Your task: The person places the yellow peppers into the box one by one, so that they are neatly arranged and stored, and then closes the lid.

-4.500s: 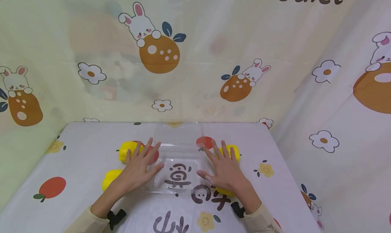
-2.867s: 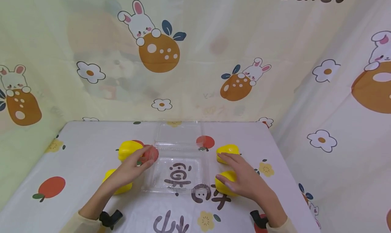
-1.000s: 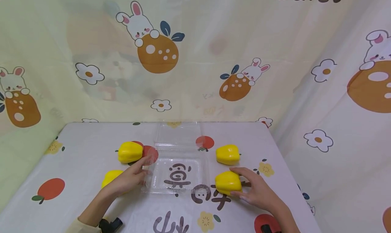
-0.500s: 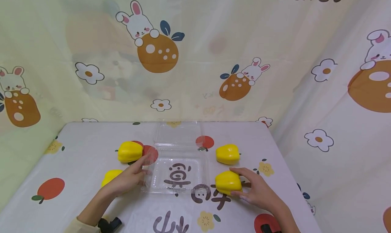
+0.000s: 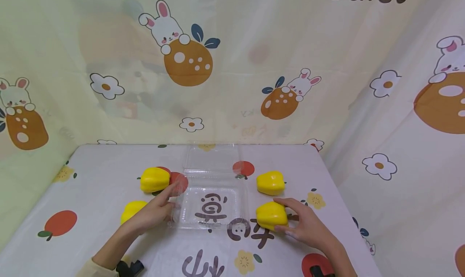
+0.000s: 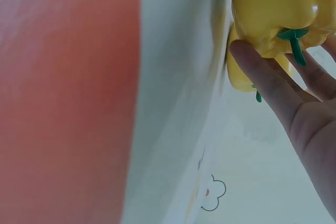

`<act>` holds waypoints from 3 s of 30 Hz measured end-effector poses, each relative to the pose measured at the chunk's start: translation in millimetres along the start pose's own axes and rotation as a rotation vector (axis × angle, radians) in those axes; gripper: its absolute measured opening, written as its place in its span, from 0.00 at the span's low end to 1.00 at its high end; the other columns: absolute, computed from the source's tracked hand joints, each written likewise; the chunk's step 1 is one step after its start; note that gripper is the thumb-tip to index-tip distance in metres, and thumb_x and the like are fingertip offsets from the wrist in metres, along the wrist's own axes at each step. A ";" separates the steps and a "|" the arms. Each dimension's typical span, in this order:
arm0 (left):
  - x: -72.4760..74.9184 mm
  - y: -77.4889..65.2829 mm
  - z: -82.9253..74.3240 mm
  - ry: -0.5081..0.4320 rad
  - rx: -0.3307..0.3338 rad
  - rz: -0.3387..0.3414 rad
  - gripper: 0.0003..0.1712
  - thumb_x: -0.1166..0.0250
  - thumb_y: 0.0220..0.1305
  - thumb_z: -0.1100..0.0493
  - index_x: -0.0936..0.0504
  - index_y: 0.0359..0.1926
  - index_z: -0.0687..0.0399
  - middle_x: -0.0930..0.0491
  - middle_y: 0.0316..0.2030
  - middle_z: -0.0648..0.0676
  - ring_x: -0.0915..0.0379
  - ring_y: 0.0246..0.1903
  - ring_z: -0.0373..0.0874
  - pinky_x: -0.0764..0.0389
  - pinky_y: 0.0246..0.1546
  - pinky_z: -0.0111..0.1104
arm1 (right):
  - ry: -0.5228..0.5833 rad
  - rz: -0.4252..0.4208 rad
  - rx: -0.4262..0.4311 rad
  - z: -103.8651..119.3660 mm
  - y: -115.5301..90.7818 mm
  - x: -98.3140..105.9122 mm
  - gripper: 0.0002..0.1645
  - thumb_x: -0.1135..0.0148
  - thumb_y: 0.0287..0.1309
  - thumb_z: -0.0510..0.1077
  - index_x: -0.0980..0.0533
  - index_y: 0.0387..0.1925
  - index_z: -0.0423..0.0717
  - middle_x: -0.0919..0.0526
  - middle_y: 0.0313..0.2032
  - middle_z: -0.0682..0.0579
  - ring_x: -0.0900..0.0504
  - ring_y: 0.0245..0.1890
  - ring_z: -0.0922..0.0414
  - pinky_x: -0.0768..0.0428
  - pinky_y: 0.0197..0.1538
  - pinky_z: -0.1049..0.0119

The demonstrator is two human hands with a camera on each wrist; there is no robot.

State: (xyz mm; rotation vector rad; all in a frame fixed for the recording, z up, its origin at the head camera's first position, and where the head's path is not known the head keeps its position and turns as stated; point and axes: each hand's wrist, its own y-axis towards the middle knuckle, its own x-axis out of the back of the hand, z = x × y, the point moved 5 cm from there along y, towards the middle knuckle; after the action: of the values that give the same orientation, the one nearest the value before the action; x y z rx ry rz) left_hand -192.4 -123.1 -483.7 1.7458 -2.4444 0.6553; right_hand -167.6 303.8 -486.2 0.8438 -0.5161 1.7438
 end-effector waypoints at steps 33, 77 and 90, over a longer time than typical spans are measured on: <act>3.1 3.8 -0.2 0.010 0.004 -0.053 0.41 0.45 0.74 0.65 0.44 0.84 0.46 0.34 0.77 0.62 0.29 0.58 0.55 0.21 0.46 0.33 | -0.041 -0.068 0.111 37.9 12.5 23.7 0.44 0.19 0.55 0.55 0.26 0.71 0.53 0.18 0.66 0.47 0.17 0.60 0.46 0.09 0.49 0.61; -3.9 8.7 0.2 0.018 0.019 -0.078 0.40 0.47 0.78 0.63 0.47 0.85 0.45 0.40 0.80 0.62 0.34 0.67 0.58 0.28 0.73 0.61 | 0.015 -0.004 0.160 79.6 36.1 -9.1 0.43 0.20 0.56 0.58 0.26 0.71 0.53 0.18 0.66 0.52 0.16 0.59 0.50 0.09 0.54 0.57; -4.9 6.7 -1.0 0.017 0.000 -0.073 0.40 0.47 0.79 0.64 0.51 0.86 0.48 0.45 0.83 0.63 0.36 0.69 0.60 0.33 0.76 0.64 | 0.053 -0.015 0.206 88.8 40.4 -13.4 0.44 0.20 0.56 0.59 0.26 0.71 0.54 0.17 0.66 0.54 0.17 0.58 0.55 0.10 0.53 0.63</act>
State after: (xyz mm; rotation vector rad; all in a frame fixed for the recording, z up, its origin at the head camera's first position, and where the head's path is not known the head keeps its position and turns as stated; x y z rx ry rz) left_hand -197.0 -116.6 -486.2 1.8120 -2.3577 0.6603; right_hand -178.0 220.0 -435.6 0.9403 -0.2973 1.8221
